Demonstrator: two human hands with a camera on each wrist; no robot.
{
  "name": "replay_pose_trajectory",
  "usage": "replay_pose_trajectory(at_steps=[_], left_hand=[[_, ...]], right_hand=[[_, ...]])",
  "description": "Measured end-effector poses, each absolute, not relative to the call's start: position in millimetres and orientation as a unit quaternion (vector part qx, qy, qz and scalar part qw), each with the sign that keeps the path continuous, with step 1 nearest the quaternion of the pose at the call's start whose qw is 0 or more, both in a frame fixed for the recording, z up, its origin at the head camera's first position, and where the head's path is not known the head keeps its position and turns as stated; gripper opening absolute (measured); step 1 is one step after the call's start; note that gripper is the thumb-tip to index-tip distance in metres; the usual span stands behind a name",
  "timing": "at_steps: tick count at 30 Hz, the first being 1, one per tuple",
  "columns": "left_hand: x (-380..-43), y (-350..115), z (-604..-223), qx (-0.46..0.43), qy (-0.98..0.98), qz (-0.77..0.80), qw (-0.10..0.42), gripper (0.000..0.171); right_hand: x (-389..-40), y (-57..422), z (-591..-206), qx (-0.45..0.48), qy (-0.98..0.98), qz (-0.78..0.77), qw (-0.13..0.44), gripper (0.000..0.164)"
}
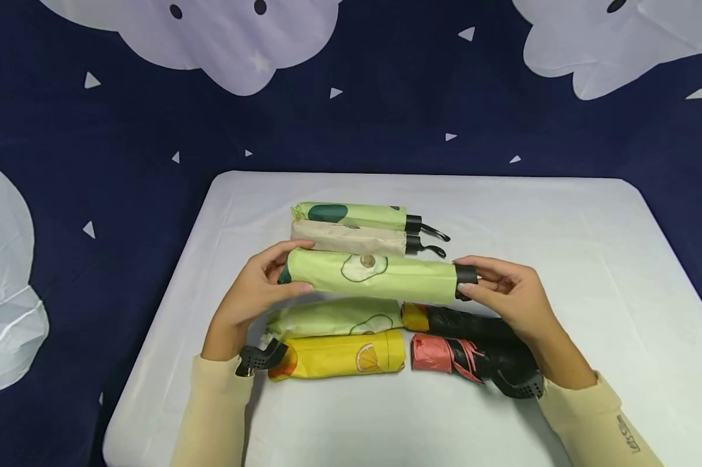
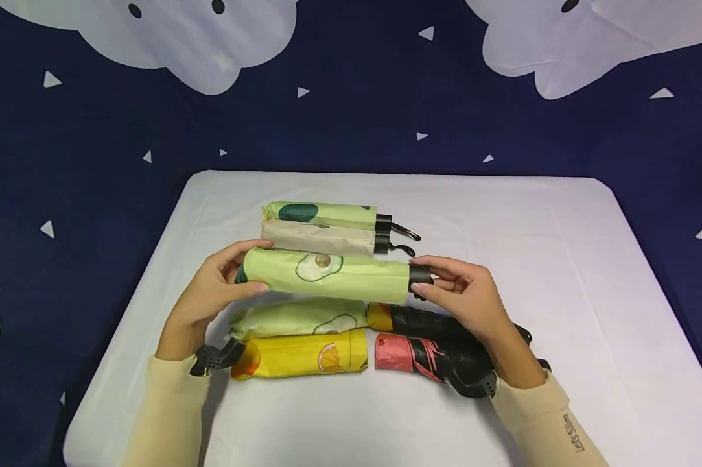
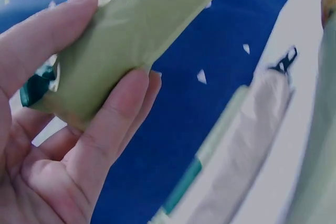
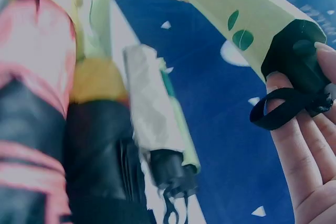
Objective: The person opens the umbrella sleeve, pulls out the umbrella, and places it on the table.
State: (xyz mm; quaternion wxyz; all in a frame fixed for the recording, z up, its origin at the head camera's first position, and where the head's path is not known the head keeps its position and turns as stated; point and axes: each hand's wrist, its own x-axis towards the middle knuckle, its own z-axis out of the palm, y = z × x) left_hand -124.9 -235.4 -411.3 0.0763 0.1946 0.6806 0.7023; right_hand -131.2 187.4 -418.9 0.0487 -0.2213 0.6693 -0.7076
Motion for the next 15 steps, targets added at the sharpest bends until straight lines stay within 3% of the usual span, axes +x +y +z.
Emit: replay_pose_trajectory(at_steps=[8, 15], left_hand=[[-103.0, -224.7, -370.7, 0.222, 0.737, 0.637, 0.047, 0.062], [-69.9, -212.3, -385.0, 0.205, 0.7, 0.679, 0.082, 0.061]], right_hand=[[-96.9, 189.3, -401.8, -0.247, 0.657, -0.712, 0.012, 0.045], [-69.8, 198.5, -416.1, -0.267, 0.619, -0.738, 0.008, 0.046]])
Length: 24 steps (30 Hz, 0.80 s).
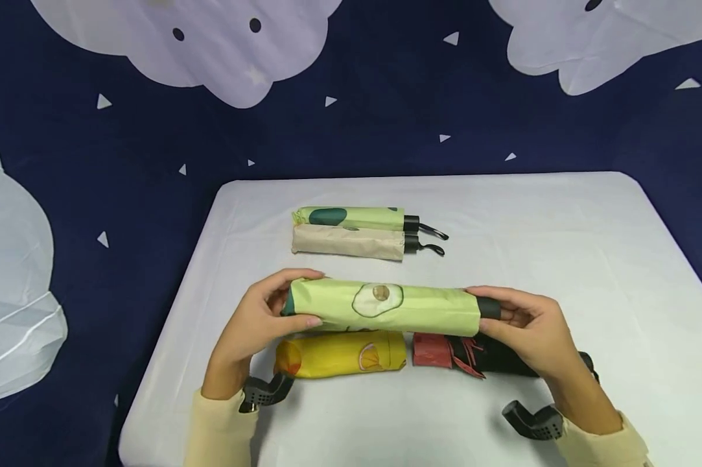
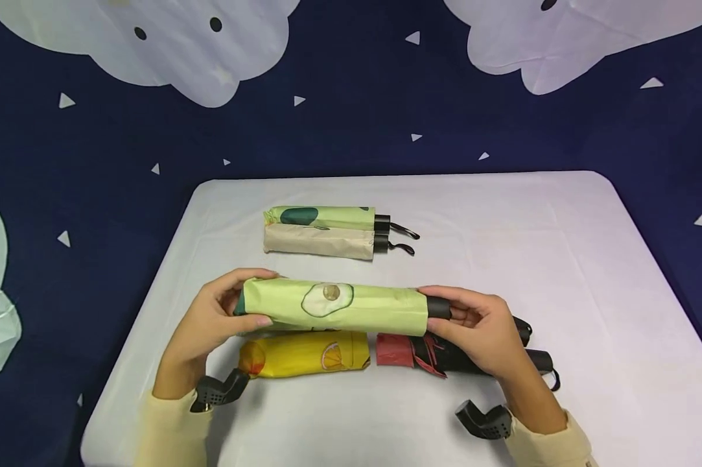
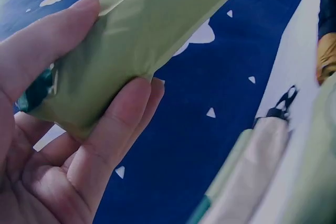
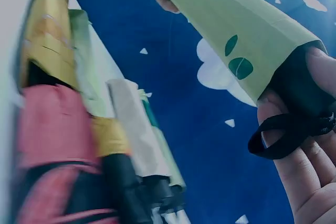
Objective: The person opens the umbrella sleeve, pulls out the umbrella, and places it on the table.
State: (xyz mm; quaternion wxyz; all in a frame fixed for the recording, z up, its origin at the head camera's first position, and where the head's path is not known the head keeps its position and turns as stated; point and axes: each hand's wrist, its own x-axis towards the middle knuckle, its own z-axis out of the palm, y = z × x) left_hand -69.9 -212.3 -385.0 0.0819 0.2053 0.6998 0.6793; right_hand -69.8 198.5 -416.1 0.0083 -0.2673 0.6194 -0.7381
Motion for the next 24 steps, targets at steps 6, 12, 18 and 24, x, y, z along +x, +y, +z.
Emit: replay_pose_trajectory(at_steps=[6, 12, 18, 24], left_hand=[[-42.6, -203.1, -422.7, 0.251, 0.659, 0.697, 0.13, 0.062], [-38.8, -195.2, -437.4, 0.235, 0.659, 0.7, 0.141, 0.062], [-42.4, -192.9, -435.3, 0.214, 0.673, 0.695, 0.138, 0.063], [-47.5, -190.9, -431.3, 0.196, 0.677, 0.697, 0.134, 0.062]], right_hand=[[-41.2, 210.1, -445.1, -0.248, 0.603, -0.758, 0.028, 0.049], [-38.5, 212.6, -453.7, -0.247, 0.607, -0.755, 0.004, 0.048], [-46.8, 211.6, -448.9, -0.27, 0.592, -0.759, -0.001, 0.047], [-51.7, 210.3, -445.5, -0.283, 0.578, -0.766, -0.003, 0.047]])
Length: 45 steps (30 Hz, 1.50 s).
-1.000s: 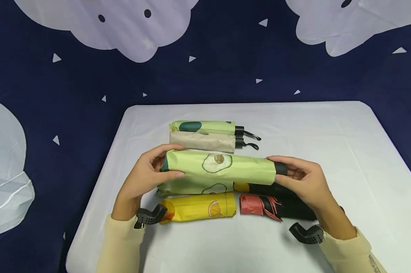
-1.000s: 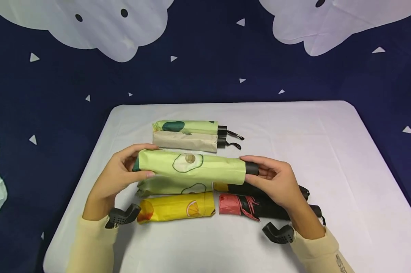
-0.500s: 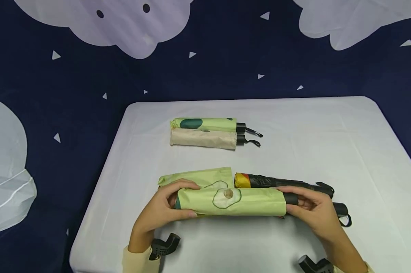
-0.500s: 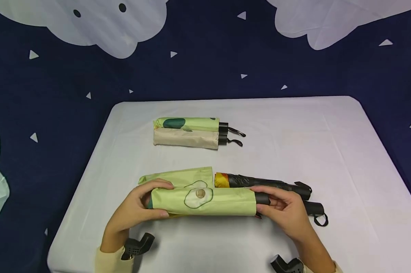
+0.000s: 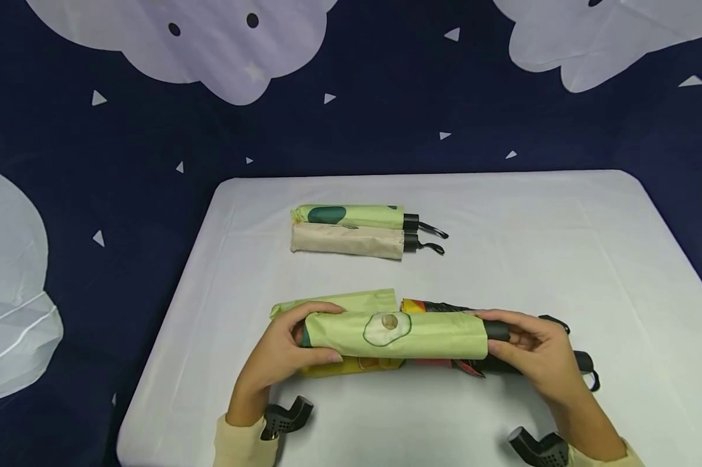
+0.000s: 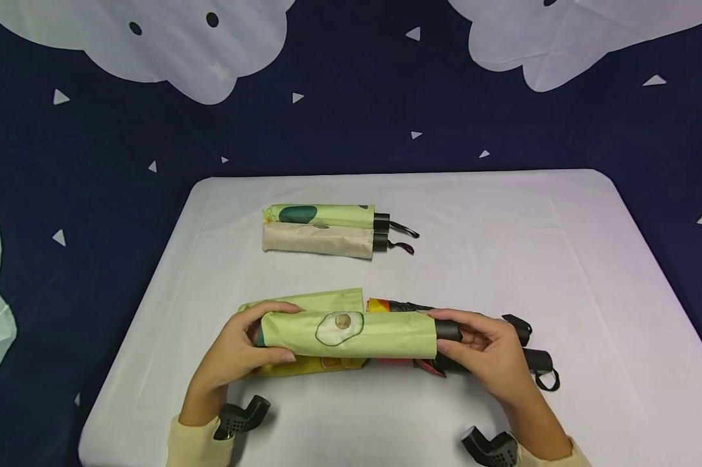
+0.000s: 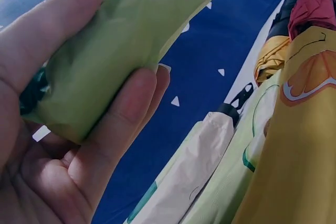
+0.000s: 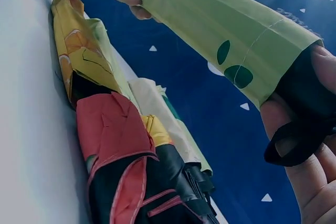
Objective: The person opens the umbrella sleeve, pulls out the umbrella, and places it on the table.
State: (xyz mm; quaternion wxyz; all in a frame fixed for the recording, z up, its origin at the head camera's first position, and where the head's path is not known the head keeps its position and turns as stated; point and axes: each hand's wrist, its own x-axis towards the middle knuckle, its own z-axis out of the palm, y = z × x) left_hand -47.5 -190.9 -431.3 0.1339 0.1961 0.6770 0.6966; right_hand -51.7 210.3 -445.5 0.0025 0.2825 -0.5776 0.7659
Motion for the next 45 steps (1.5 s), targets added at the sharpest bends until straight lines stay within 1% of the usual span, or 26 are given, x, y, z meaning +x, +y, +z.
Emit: replay_pose_trajectory(at_steps=[9, 19, 25, 34, 41, 45], left_hand=[[-57.1, -196.9, -427.9, 0.191, 0.679, 0.7, 0.109, 0.061], [-57.0, -217.4, -423.6, 0.181, 0.687, 0.698, 0.087, 0.059], [-57.5, -231.8, -429.1, 0.199, 0.67, 0.711, 0.072, 0.059], [-58.6, -251.3, -433.2, 0.188, 0.667, 0.72, 0.046, 0.056], [-63.2, -261.5, -435.3, 0.212, 0.664, 0.717, 0.024, 0.054], [-66.1, -267.6, -434.5, 0.195, 0.667, 0.719, 0.017, 0.052]], right_hand=[[-60.3, 213.2, -439.1, 0.279, -0.568, 0.775, 0.006, 0.044], [-65.5, 227.0, -437.3, 0.291, -0.533, 0.794, 0.021, 0.04], [-68.5, 235.4, -435.2, 0.302, -0.505, 0.809, 0.02, 0.039], [-75.6, 249.8, -431.5, 0.305, -0.489, 0.817, 0.019, 0.037], [-79.0, 260.0, -431.8, 0.32, -0.47, 0.823, 0.023, 0.037], [-80.2, 267.1, -431.3, 0.312, -0.463, 0.829, 0.029, 0.036]])
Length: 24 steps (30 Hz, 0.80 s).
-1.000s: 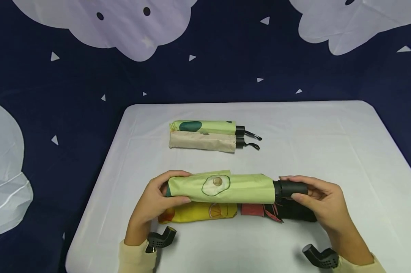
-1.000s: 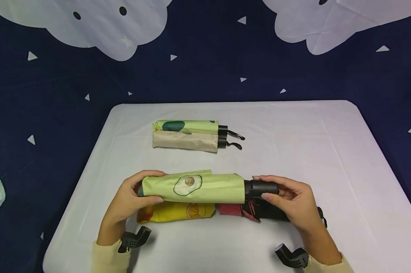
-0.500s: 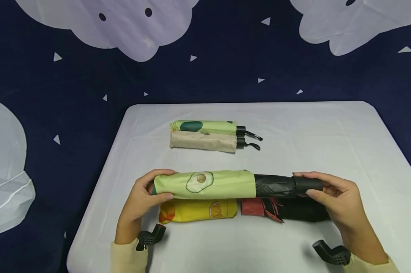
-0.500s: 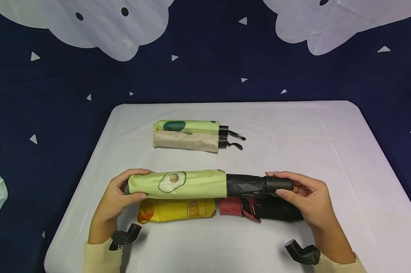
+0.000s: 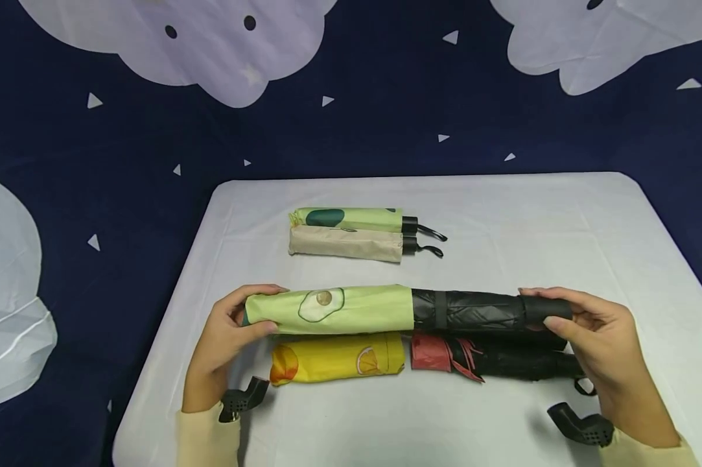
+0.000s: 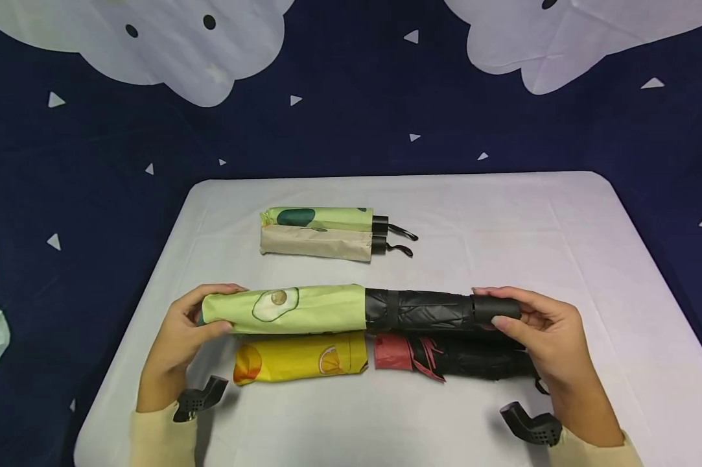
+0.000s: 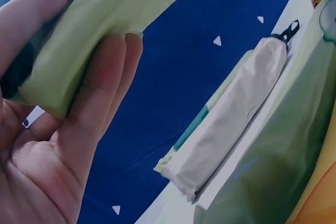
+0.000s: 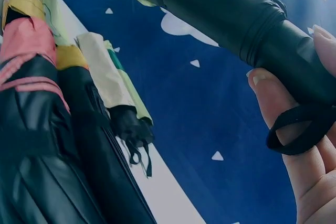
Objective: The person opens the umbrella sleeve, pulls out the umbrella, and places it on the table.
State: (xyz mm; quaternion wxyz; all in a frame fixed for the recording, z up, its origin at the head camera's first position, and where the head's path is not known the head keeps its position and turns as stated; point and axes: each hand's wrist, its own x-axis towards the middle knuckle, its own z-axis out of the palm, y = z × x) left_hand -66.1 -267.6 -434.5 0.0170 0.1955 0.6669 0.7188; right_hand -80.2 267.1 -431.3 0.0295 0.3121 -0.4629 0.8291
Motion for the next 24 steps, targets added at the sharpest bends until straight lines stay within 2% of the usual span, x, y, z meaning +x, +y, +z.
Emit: replay_pose_trajectory(at_steps=[8, 15, 24], left_hand=[[-72.5, -279.9, -437.2, 0.173, 0.659, 0.732, 0.02, 0.049], [-85.4, -288.3, -444.5, 0.139, 0.679, 0.721, 0.003, 0.043], [-105.1, -295.9, -462.2, 0.079, 0.709, 0.7, 0.005, 0.04]], right_hand=[[-83.2, 281.6, -432.5, 0.29, -0.451, 0.843, 0.036, 0.036], [-89.2, 296.4, -440.3, 0.244, -0.487, 0.837, 0.04, 0.04], [-97.5, 313.0, -458.6, 0.191, -0.53, 0.826, 0.016, 0.042]])
